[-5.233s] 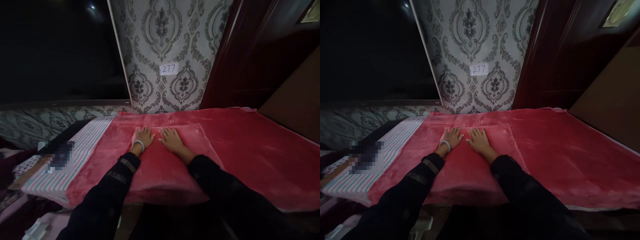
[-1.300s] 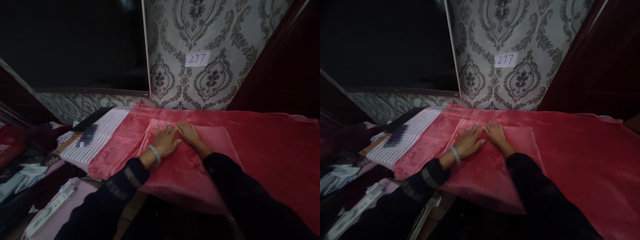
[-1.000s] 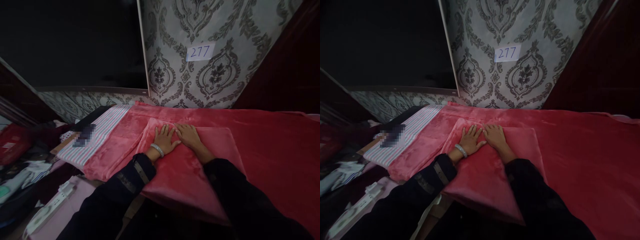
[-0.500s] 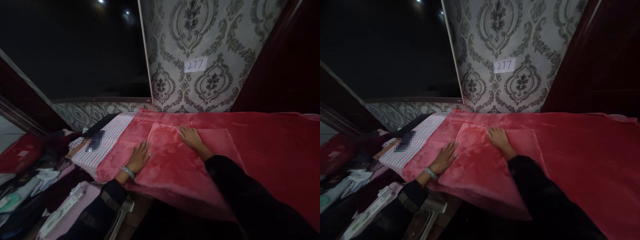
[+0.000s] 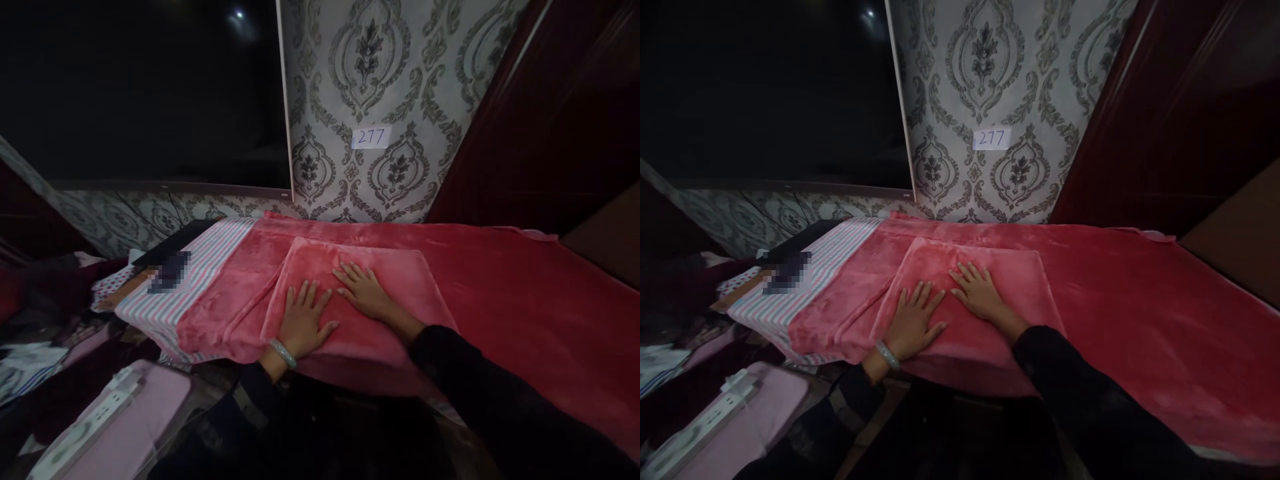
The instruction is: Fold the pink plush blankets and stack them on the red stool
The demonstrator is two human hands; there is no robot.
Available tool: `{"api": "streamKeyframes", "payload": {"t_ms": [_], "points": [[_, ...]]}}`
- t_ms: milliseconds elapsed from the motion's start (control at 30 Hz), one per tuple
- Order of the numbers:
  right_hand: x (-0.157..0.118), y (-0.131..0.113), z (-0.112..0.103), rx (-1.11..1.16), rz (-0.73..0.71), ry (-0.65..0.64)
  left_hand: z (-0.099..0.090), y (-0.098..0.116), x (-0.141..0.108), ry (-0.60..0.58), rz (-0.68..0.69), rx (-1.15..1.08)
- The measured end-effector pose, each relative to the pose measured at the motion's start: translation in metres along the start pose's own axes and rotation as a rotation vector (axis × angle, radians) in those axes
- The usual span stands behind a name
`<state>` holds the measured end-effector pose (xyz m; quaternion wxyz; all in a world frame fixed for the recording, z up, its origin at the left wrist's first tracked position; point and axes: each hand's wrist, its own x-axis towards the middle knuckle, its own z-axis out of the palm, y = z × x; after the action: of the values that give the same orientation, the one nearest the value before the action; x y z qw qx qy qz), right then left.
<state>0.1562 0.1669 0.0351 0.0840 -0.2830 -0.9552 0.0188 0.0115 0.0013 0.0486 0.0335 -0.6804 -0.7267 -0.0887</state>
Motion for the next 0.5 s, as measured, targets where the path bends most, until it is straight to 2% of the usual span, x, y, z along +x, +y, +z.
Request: {"api": "streamKeyframes", "payload": {"t_ms": [100, 167, 267, 333, 400, 500], "points": [[-0.002, 0.003, 0.011, -0.008, 0.011, 0.029, 0.011, -0.015, -0.015, 0.068, -0.038, 0.036], [-0.001, 0.002, 0.015, 0.004, 0.010, 0.044, 0.012, -0.027, -0.028, 0.069, -0.079, 0.054], [0.001, 0.001, 0.016, 0.034, 0.004, 0.041, 0.008, -0.051, -0.049, 0.034, -0.147, 0.040], [0.004, 0.005, 0.013, 0.078, -0.003, 0.011, 0.000, -0.066, -0.055, -0.004, -0.146, 0.001], [0.008, 0.014, 0.004, 0.159, 0.000, -0.004, -0.015, -0.076, -0.047, -0.018, -0.120, -0.052], [0.016, 0.041, -0.017, 0.259, 0.052, 0.072, -0.043, -0.076, -0.001, 0.043, -0.069, -0.129]]}}
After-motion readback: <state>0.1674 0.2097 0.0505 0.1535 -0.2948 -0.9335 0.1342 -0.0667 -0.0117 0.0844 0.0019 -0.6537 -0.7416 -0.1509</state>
